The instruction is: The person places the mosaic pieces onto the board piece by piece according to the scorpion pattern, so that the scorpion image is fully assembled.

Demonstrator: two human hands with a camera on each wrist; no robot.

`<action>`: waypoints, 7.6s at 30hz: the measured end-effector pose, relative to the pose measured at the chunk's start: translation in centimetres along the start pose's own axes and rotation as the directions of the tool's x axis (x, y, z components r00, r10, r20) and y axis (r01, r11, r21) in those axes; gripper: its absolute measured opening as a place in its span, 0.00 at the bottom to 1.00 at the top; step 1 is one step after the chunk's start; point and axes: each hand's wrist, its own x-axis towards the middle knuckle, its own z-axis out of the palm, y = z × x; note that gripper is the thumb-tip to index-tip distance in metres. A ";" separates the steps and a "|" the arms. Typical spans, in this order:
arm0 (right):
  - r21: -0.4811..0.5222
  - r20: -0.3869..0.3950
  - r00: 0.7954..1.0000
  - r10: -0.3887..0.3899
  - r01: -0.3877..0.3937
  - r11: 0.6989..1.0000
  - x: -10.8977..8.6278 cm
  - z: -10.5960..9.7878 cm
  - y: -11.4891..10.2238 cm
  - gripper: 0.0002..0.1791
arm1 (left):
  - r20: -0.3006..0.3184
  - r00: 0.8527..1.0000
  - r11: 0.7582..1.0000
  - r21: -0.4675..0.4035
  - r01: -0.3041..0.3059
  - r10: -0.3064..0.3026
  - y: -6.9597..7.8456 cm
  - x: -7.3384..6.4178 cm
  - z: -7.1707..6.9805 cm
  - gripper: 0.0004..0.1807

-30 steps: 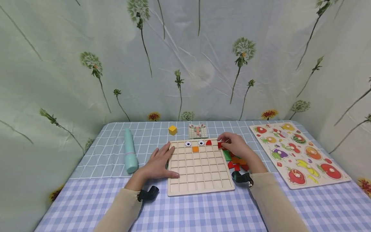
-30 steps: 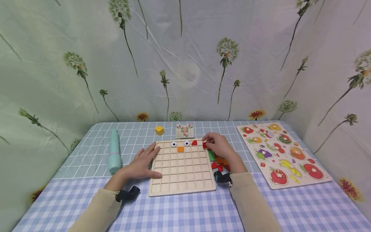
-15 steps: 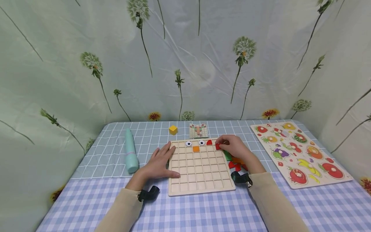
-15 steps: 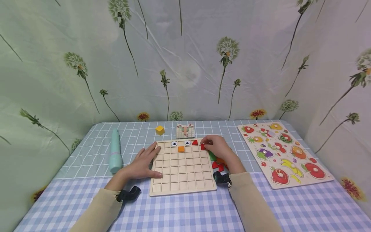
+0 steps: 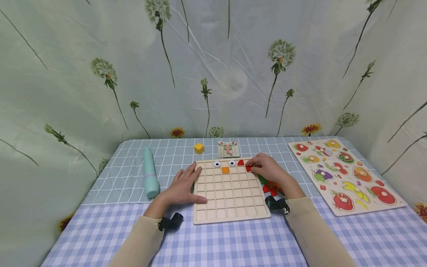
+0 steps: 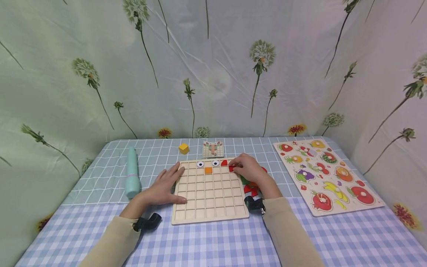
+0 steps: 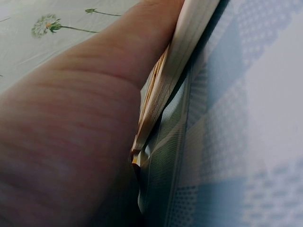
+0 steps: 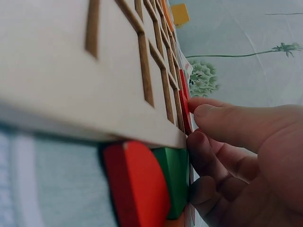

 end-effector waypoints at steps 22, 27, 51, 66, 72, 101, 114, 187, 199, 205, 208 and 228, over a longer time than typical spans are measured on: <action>0.060 0.160 0.986 0.055 -0.066 0.996 -1.1 -3.0 0.1 0.20 | -0.004 1.000 1.000 0.005 -0.003 0.003 -0.1 0.0 -0.1 0.65; 0.036 0.119 0.989 0.087 -0.092 0.995 -1.4 -3.9 0.9 0.20 | -0.010 1.000 1.000 -0.003 -0.003 0.003 0.0 0.0 0.0 0.65; -0.052 0.132 0.973 0.191 -0.185 0.981 -2.5 -4.8 3.1 0.12 | -0.014 1.000 1.000 0.003 0.004 -0.004 0.1 0.0 0.0 0.65; 0.041 0.072 0.991 0.110 -0.114 0.993 -2.4 -4.9 4.1 0.04 | -0.013 1.000 1.000 0.010 0.000 0.001 0.1 0.0 0.0 0.65; 0.085 0.053 0.991 0.123 -0.128 0.988 -2.3 -4.8 3.9 0.05 | -0.010 1.000 1.000 0.016 0.000 0.000 0.0 0.1 0.1 0.65; 0.144 0.009 0.990 0.140 -0.140 0.980 -1.4 -3.4 1.6 0.16 | -0.024 1.000 1.000 -0.019 -0.019 0.018 0.1 0.1 0.0 0.51; 0.101 -0.025 0.998 0.065 -0.063 0.993 -0.2 -1.8 -0.3 0.14 | -0.032 0.999 0.999 -0.033 -0.019 0.018 0.0 0.0 0.1 0.47; -0.091 0.018 0.997 0.076 -0.074 0.993 -1.0 -2.2 2.0 0.09 | -0.031 1.000 0.999 -0.048 0.001 -0.003 -0.1 0.0 0.1 0.49; -0.066 0.028 0.995 0.096 -0.094 0.993 -1.7 -2.9 2.6 0.12 | -0.035 0.999 0.999 -0.050 -0.013 0.012 -0.1 -0.1 0.1 0.50; -0.043 0.037 0.991 0.129 -0.127 0.991 -2.0 -3.1 2.9 0.12 | -0.036 0.999 0.999 -0.032 -0.014 0.013 -0.2 -0.1 0.1 0.50; -0.032 0.038 0.991 0.127 -0.125 0.992 -2.0 -3.1 2.9 0.10 | -0.035 0.999 1.000 -0.025 -0.016 0.015 -0.1 -0.1 0.0 0.50; -0.028 0.020 0.989 0.147 -0.146 0.989 -2.0 -2.8 3.2 0.04 | -0.020 1.000 0.999 -0.038 -0.024 0.023 -0.1 -0.1 -0.1 0.51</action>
